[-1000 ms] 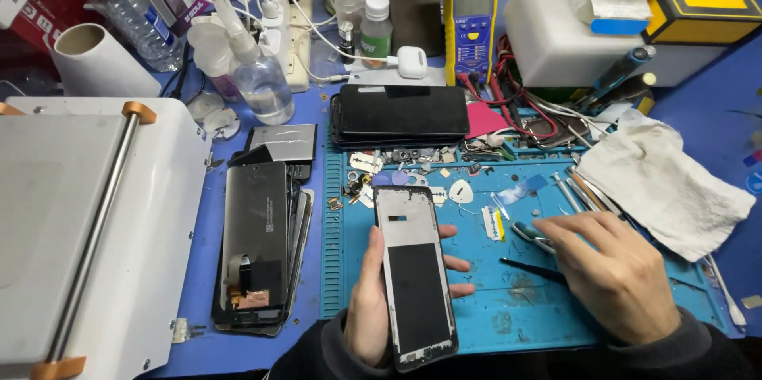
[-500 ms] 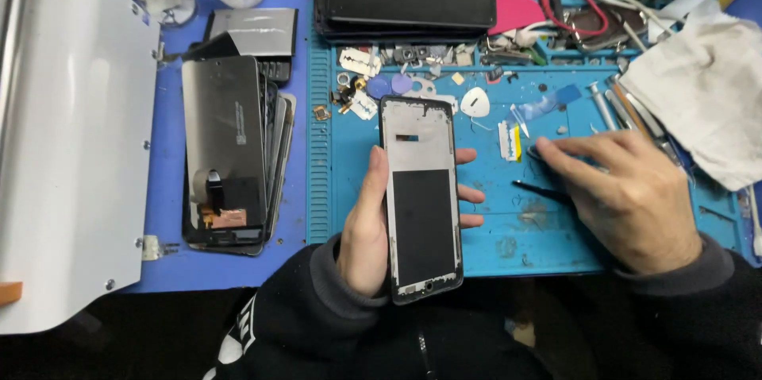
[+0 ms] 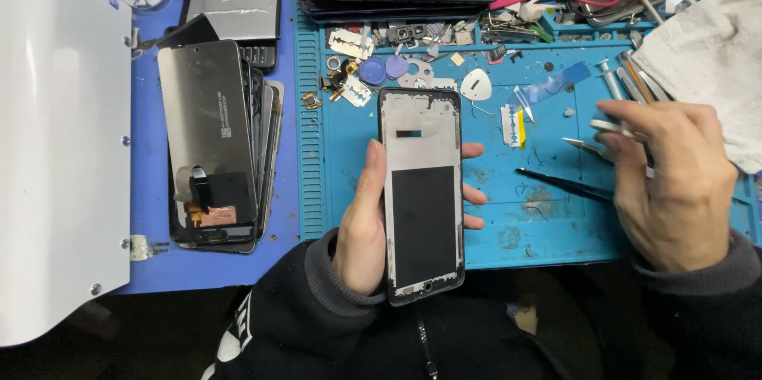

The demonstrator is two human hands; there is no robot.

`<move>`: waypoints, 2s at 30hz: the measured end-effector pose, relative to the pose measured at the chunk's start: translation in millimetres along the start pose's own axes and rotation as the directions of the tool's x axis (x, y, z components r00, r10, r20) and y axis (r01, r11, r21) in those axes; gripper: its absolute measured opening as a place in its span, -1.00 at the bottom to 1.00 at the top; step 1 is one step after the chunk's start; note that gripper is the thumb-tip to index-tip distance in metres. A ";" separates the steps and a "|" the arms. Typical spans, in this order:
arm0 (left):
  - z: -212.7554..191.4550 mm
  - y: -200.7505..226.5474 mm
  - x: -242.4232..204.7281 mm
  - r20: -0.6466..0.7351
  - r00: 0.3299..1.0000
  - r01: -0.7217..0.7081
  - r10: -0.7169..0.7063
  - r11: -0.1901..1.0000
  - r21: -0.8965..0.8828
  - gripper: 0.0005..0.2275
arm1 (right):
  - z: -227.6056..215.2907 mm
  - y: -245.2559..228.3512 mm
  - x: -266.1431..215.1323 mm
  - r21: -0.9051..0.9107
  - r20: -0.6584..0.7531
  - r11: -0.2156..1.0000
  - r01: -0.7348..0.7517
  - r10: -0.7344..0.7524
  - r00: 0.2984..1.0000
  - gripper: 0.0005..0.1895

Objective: Cleaning the edges and interior of a mobile phone frame using a scraper tool and a brush to remove adhesive and debris.

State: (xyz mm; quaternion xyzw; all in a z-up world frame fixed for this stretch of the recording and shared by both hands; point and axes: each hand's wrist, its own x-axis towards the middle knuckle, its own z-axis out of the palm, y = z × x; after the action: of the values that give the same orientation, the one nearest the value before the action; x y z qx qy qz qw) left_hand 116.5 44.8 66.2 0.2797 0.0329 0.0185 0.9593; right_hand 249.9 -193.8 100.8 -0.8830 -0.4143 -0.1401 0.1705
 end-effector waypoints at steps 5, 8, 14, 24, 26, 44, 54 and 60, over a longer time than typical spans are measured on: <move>-0.4 2.8 0.3 -0.001 1.000 0.019 -0.019 1.000 0.016 -0.27 | -7.0 -10.7 -16.3 0.180 -0.027 0.980 -0.081 0.087 0.996 -0.44; -4.4 2.6 1.4 -0.018 0.999 0.045 -0.046 0.998 -0.035 -0.28 | -8.3 -19.7 -24.6 0.477 0.104 0.825 -0.303 0.290 0.951 -0.38; -4.2 6.9 3.1 -0.037 0.997 0.060 -0.063 0.995 -0.080 -0.27 | -10.5 -28.8 -20.2 0.590 0.407 0.631 -0.503 0.306 0.861 -0.79; 11.8 7.3 1.3 -0.172 0.979 0.127 -0.114 0.989 0.071 -0.29 | -17.2 -71.4 18.6 0.703 0.559 0.609 -0.369 -0.151 0.816 -0.95; 16.7 9.0 -3.0 -0.189 0.977 0.122 -0.104 0.989 0.086 -0.31 | -14.8 -73.8 24.6 0.718 0.545 0.610 -0.334 -0.195 0.815 -0.97; -0.5 6.6 -5.5 0.055 0.966 0.258 -0.253 0.958 -0.125 -0.34 | 26.2 43.5 28.3 0.435 0.303 0.890 -0.135 -0.003 0.953 -0.95; 9.5 12.2 1.6 -0.038 0.972 0.226 -0.232 0.968 -0.108 -0.31 | -31.1 -81.2 38.8 0.599 0.616 0.734 -0.320 -0.166 0.770 -0.94; 13.1 22.0 1.1 -0.029 0.982 0.186 -0.189 0.979 -0.079 -0.30 | -27.4 -31.9 23.2 0.706 0.566 0.630 -0.324 -0.228 0.792 -0.95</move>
State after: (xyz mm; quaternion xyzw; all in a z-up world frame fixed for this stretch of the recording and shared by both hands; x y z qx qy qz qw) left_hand 118.1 56.3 89.1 0.2382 0.0760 -0.0655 0.9660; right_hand 236.5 -170.3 140.5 -0.7285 -0.4393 0.3479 0.3940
